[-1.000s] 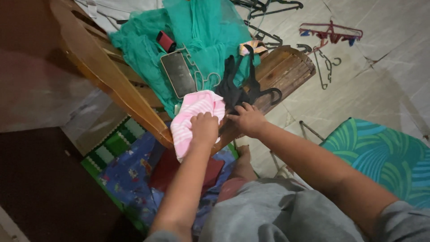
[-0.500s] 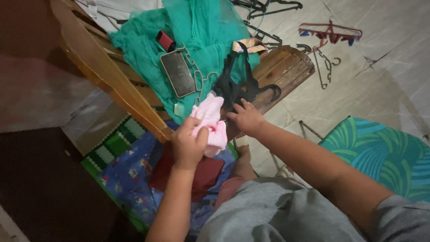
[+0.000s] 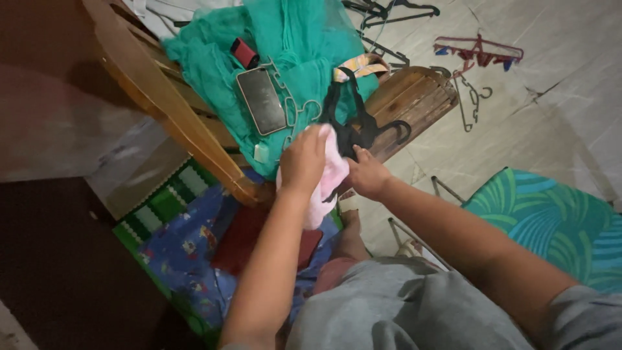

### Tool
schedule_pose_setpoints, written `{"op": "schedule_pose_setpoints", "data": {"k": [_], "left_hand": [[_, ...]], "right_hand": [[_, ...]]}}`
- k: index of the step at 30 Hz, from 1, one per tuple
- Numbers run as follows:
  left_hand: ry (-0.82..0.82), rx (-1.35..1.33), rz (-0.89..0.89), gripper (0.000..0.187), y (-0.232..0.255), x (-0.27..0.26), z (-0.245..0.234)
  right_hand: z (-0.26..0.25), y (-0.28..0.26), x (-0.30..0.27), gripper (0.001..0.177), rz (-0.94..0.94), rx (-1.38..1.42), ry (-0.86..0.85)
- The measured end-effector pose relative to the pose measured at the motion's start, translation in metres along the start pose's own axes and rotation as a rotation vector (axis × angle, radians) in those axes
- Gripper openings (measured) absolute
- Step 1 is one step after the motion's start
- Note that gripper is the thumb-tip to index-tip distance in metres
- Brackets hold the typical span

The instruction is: The person irons a pink and white striped cloth on an ironing board, smoothing it with their hand and using a steam iron. They flip the cloth to iron the other side, then fold it neatly and place it on a nearby surface.

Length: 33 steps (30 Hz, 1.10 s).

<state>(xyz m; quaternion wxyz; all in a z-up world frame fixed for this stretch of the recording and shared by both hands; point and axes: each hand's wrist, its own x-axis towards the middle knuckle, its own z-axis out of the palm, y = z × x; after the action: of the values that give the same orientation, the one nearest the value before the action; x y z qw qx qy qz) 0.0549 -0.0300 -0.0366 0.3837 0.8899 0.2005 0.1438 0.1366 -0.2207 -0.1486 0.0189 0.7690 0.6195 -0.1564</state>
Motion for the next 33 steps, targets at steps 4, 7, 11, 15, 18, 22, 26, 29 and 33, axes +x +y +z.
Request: {"op": "schedule_pose_setpoints", "data": {"k": [4, 7, 11, 15, 18, 22, 26, 29, 33], "left_hand": [[0.158, -0.078, -0.011, 0.023, 0.043, 0.016, -0.046], [0.297, -0.191, -0.001, 0.023, 0.043, 0.021, -0.074], [0.206, 0.0, -0.118, 0.02, -0.009, 0.024, -0.079], [-0.078, 0.411, -0.08, 0.02, -0.027, 0.008, -0.073], [-0.564, 0.17, -0.05, 0.021, -0.083, -0.014, 0.006], [-0.647, 0.201, 0.082, 0.036, -0.02, -0.015, -0.032], [-0.689, 0.224, 0.01, 0.025, -0.02, -0.013, -0.027], [-0.509, 0.281, 0.165, 0.016, -0.041, -0.016, 0.003], [-0.025, 0.265, 0.278, 0.017, -0.019, -0.002, -0.005]], "right_hand": [[-0.015, 0.004, 0.009, 0.055, -0.057, 0.177, 0.102], [-0.045, 0.005, 0.008, 0.05, -0.072, 0.173, -0.046], [-0.051, 0.009, -0.005, 0.056, -0.102, 0.126, 0.041], [-0.054, 0.005, -0.007, 0.054, -0.12, 0.146, 0.054], [-0.051, 0.005, -0.006, 0.056, -0.117, 0.121, 0.03], [-0.058, 0.005, -0.01, 0.054, -0.114, 0.139, -0.014], [-0.057, 0.005, -0.014, 0.054, -0.141, 0.114, 0.008], [-0.052, 0.0, -0.013, 0.048, -0.182, 0.154, 0.031], [-0.056, -0.01, -0.015, 0.051, -0.19, 0.087, -0.001]]}}
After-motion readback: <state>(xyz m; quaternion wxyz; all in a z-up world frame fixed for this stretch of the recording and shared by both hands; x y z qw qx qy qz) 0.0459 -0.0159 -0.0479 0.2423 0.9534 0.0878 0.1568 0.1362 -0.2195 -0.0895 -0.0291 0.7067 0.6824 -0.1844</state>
